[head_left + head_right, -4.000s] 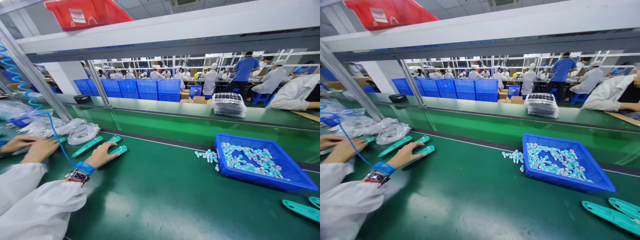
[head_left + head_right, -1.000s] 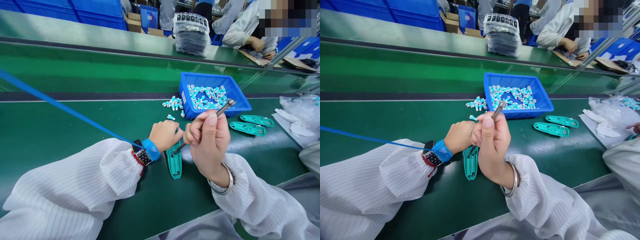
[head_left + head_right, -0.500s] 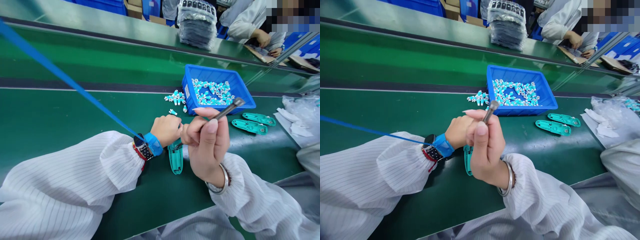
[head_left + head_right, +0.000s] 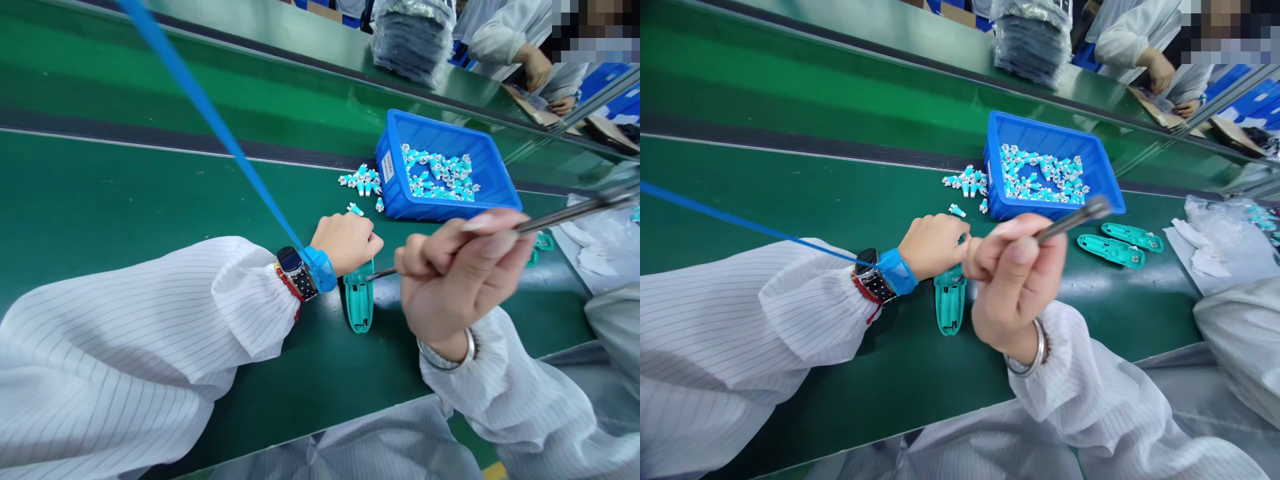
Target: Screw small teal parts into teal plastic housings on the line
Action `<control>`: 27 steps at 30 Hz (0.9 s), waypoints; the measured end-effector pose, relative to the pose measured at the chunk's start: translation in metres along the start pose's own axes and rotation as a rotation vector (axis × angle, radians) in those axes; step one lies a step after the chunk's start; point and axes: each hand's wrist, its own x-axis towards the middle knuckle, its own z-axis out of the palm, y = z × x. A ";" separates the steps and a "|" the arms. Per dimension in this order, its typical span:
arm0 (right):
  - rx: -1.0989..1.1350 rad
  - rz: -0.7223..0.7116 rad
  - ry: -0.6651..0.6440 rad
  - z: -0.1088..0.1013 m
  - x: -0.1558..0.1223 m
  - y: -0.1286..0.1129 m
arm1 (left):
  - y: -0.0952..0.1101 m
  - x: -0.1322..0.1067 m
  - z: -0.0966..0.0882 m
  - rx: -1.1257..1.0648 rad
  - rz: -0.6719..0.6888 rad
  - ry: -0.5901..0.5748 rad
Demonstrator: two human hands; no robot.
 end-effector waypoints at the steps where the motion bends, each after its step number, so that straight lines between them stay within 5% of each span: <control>1: -0.023 -0.004 0.024 -0.001 0.003 -0.001 | 0.000 0.000 0.002 0.002 -0.003 0.016; 21: -0.194 -0.058 -0.050 0.000 -0.011 0.009 | 0.001 0.001 0.000 -0.063 -0.021 0.001; 24: -0.103 -0.160 -0.136 -0.003 -0.017 0.011 | 0.001 0.001 0.001 -0.065 -0.025 0.010; 27: 0.003 -0.142 -0.089 -0.009 -0.014 0.003 | 0.000 0.001 0.002 -0.050 -0.024 0.031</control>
